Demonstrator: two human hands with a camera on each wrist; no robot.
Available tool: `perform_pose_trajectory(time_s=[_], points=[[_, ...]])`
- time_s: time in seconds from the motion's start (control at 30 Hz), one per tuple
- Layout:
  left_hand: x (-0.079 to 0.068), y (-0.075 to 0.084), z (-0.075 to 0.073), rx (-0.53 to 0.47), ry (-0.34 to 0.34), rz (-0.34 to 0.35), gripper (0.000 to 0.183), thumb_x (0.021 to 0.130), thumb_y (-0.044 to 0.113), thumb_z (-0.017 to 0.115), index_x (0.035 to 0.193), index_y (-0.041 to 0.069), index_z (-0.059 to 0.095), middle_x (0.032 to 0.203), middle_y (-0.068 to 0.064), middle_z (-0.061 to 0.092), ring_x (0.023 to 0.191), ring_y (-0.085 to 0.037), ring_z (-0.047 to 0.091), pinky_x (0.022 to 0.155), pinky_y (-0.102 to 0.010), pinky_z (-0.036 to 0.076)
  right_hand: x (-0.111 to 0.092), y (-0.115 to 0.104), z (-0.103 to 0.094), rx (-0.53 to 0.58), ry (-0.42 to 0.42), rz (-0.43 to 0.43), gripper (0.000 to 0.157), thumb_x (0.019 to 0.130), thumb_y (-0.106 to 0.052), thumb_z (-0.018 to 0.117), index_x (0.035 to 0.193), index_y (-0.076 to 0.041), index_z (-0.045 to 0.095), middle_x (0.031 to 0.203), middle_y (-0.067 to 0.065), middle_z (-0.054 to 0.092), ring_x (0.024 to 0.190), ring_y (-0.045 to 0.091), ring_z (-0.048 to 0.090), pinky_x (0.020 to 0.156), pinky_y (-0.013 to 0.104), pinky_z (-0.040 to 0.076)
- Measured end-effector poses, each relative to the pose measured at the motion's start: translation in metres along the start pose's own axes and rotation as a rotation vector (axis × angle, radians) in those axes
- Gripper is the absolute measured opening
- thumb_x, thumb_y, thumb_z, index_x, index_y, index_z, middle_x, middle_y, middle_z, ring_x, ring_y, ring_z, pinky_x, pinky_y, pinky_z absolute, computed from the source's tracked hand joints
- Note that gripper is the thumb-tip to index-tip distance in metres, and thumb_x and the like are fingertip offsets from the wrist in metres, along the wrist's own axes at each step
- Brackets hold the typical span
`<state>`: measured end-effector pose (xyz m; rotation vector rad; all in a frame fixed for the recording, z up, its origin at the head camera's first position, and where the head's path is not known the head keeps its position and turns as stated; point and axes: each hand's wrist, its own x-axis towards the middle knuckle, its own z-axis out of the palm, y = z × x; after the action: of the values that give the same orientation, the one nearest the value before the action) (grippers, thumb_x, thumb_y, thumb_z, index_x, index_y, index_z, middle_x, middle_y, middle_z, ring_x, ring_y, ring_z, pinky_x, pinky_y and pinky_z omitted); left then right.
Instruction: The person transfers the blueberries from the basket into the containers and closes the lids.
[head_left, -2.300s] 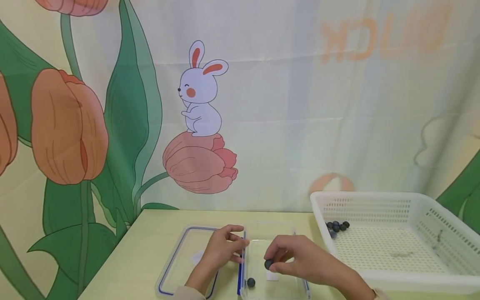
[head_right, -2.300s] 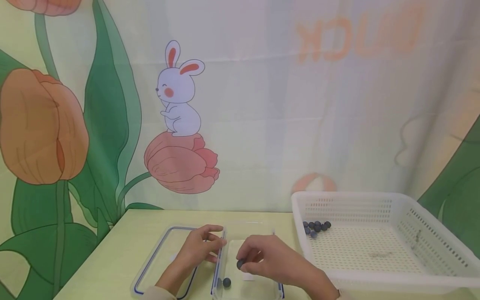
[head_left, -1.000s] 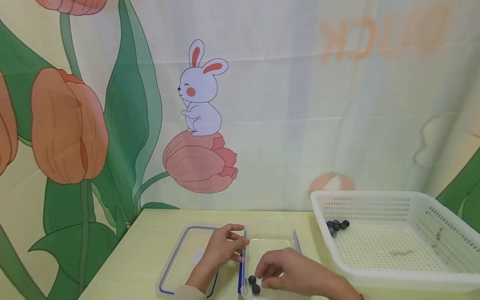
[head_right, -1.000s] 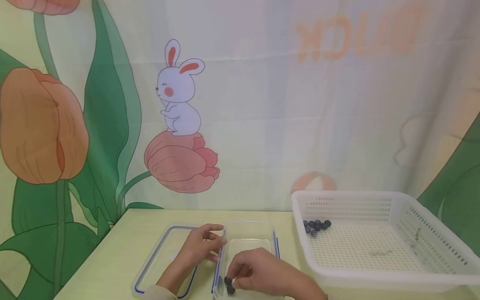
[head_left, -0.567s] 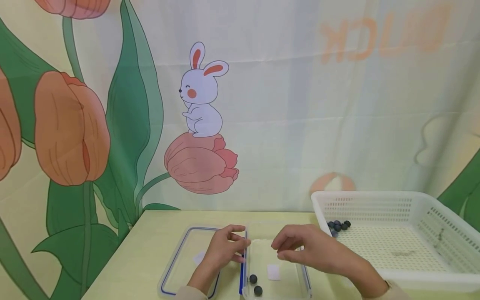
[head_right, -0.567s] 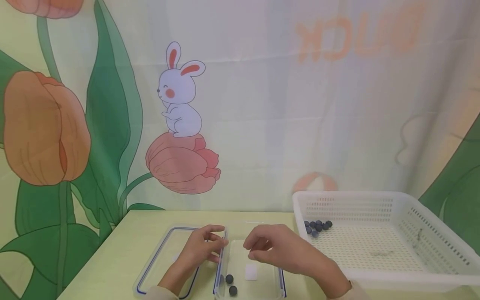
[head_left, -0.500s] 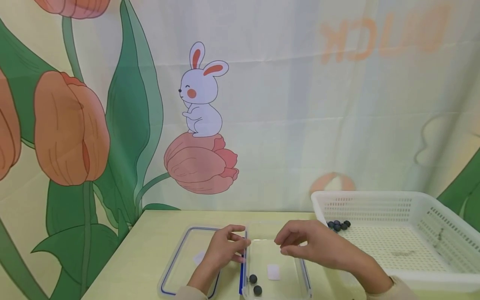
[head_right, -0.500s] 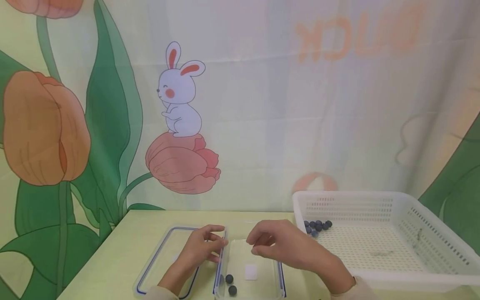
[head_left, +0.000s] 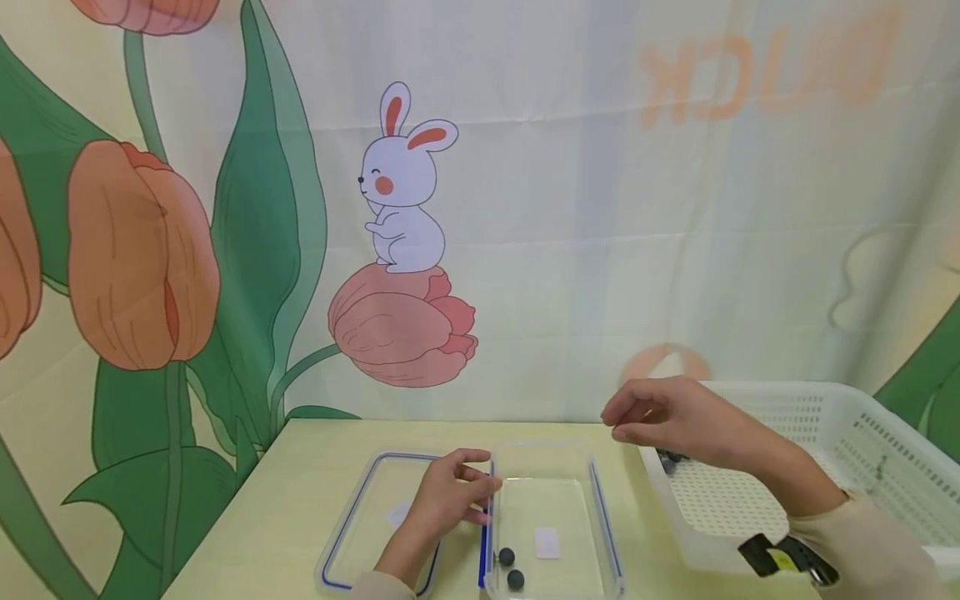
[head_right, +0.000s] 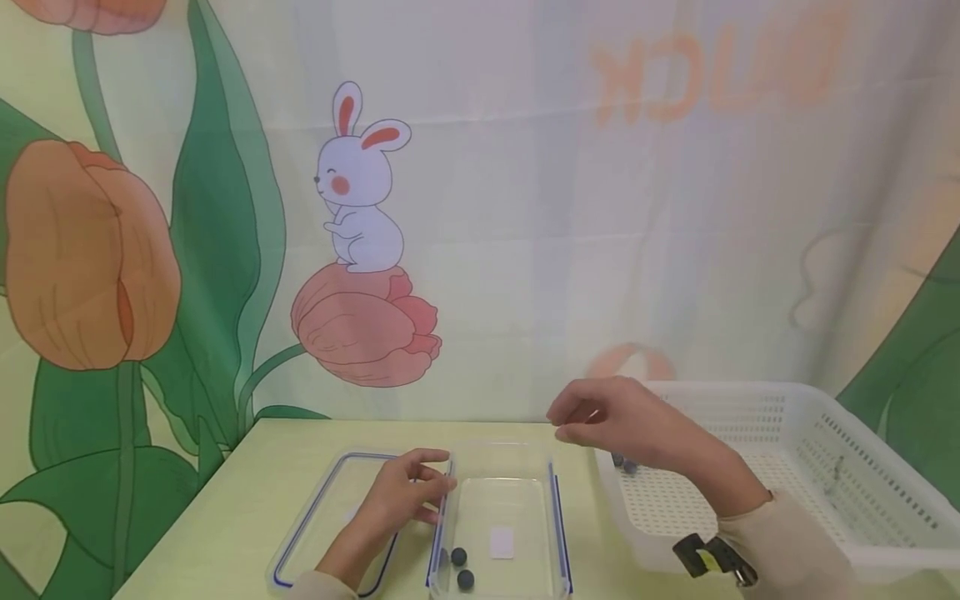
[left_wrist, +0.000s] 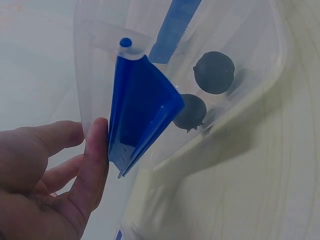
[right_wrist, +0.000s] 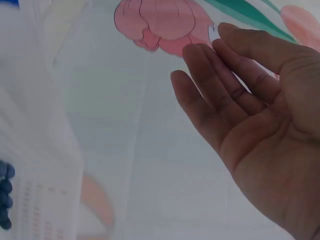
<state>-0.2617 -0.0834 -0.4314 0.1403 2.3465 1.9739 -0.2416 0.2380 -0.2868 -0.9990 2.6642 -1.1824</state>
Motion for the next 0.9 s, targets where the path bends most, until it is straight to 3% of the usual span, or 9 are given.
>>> perform_pose_trajectory(time_s=[0.2, 0.4, 0.7, 0.9], points=[[0.001, -0.001, 0.001, -0.006, -0.003, 0.006, 0.052, 0.094, 0.003, 0.081, 0.14, -0.006, 0.061, 0.097, -0.013, 0.066, 0.074, -0.019, 0.067, 0.059, -0.035, 0.067, -0.001, 0.02, -0.032, -0.062, 0.049, 0.0, 0.016, 0.102, -0.018, 0.075, 0.116, -0.012, 0.075, 0.117, 0.004, 0.072, 0.102, 0.016, 0.072, 0.086, 0.03, 0.063], [0.0, -0.001, 0.0, -0.006, 0.002, 0.004, 0.051, 0.094, 0.003, 0.081, 0.14, -0.005, 0.061, 0.097, -0.013, 0.065, 0.074, -0.018, 0.067, 0.059, -0.035, 0.067, 0.001, 0.053, -0.054, -0.069, 0.065, 0.125, 0.021, 0.101, -0.02, 0.075, 0.119, -0.009, 0.074, 0.116, 0.004, 0.074, 0.103, 0.017, 0.072, 0.088, 0.031, 0.062], [0.0, -0.001, -0.001, -0.01, -0.003, 0.008, 0.052, 0.094, 0.004, 0.081, 0.141, -0.006, 0.061, 0.097, -0.013, 0.065, 0.074, -0.019, 0.067, 0.059, -0.035, 0.067, 0.004, 0.111, -0.066, 0.055, 0.04, 0.275, 0.031, 0.101, -0.019, 0.076, 0.124, 0.001, 0.07, 0.114, 0.009, 0.073, 0.104, 0.023, 0.072, 0.093, 0.039, 0.063], [0.001, -0.001, -0.001, -0.006, 0.0, 0.01, 0.052, 0.094, 0.004, 0.081, 0.141, -0.006, 0.061, 0.097, -0.013, 0.065, 0.074, -0.019, 0.067, 0.058, -0.035, 0.066, 0.001, 0.144, -0.063, 0.07, 0.018, 0.322, 0.036, 0.101, -0.019, 0.075, 0.127, 0.006, 0.068, 0.119, 0.014, 0.072, 0.106, 0.027, 0.07, 0.092, 0.044, 0.064]])
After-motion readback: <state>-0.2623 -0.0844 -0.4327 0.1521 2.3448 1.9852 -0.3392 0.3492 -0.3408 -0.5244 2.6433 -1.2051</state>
